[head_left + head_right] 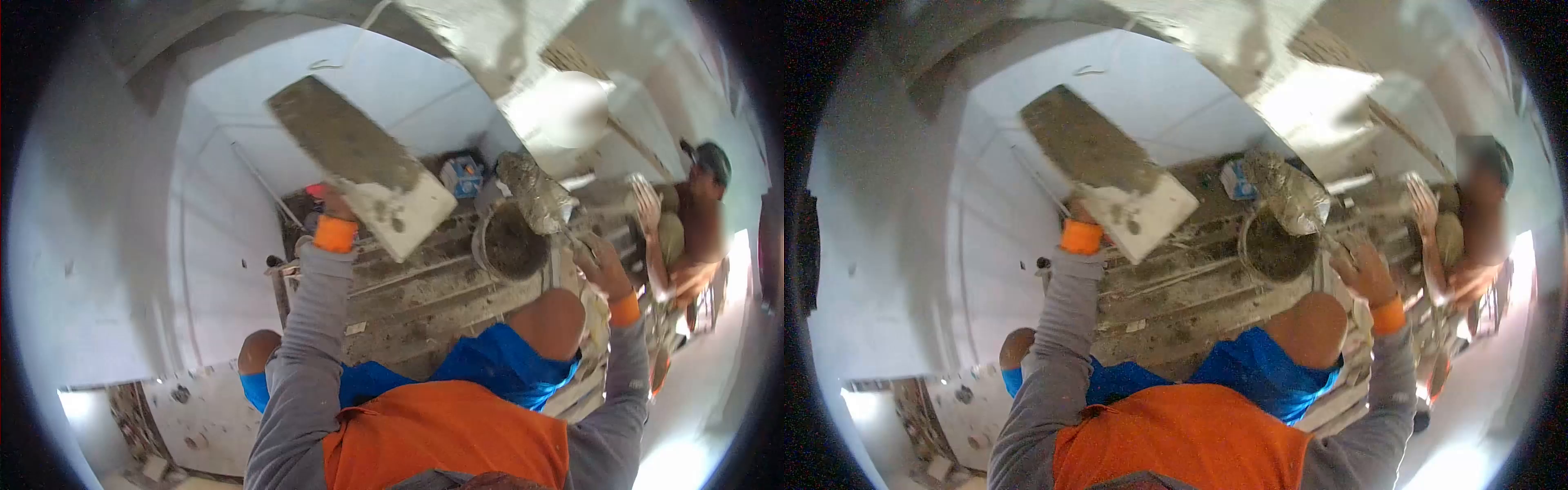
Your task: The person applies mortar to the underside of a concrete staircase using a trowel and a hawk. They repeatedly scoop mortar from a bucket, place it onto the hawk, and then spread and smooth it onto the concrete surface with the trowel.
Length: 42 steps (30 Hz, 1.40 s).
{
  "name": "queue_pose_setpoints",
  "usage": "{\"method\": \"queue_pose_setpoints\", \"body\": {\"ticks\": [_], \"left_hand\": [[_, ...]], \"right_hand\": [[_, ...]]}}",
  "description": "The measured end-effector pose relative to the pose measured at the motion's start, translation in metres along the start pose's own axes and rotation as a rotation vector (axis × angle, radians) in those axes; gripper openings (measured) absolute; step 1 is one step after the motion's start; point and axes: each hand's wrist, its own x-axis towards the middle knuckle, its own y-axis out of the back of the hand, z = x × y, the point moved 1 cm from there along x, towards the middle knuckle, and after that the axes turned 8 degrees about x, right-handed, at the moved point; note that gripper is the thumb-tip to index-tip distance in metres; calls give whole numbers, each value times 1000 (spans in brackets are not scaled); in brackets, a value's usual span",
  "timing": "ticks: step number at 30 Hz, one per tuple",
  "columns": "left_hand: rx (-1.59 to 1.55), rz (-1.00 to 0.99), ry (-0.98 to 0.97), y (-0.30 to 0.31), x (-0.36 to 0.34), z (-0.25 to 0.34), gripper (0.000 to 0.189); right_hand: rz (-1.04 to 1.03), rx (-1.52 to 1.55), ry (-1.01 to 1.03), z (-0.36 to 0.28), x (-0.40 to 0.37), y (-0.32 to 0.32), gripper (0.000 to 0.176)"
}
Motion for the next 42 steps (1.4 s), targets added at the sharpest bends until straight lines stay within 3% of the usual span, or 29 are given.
{"method": "queue_pose_setpoints", "body": {"ticks": [2,5,8,9,11,13,14,16,17,18,21,22,23,25,28,33,37,42], "left_hand": [[-87,-35,5,-12,-5,-13,42],[-228,-101,4,-31,-10,-29,42],[-586,-255,48,-59,-16,-24,42],[-684,-291,85,-74,-18,-9,42],[-429,-271,50,-79,-21,12,47],[452,-191,-276,-74,-31,24,50],[647,-165,-345,-71,-34,31,50],[719,-162,-336,-64,-35,50,50],[683,-170,-292,-60,-34,62,50],[620,-186,-242,-56,-32,77,50],[397,-232,-91,-48,-25,116,50],[342,-243,-56,-46,-25,128,50],[299,-257,-25,-49,-24,133,50],[239,-279,20,-49,-25,147,50],[167,-304,68,-46,-34,162,50],[45,-377,121,-41,-41,180,50],[-110,-474,159,-61,-30,187,51],[-313,-449,192,-59,-5,195,51]], "right_hand": [[-114,201,-93,-69,42,13,26],[-66,268,-72,-128,75,10,26],[36,110,205,-162,100,-5,28],[61,139,206,-164,104,-5,29],[112,204,224,-171,109,-4,30],[147,145,269,-175,111,4,30],[159,121,325,-171,114,5,30],[157,70,349,-170,118,11,36],[170,-215,705,-157,124,10,38],[238,-154,772,-150,132,8,36],[176,-85,621,-162,145,10,36],[249,-112,727,-165,153,11,34],[183,-128,568,-172,151,17,33],[306,-111,653,-172,158,18,28],[233,-133,622,-175,158,25,27],[372,-42,625,-184,153,29,27],[237,-127,517,-208,159,34,31],[248,-180,582,-247,168,43,27]]}}
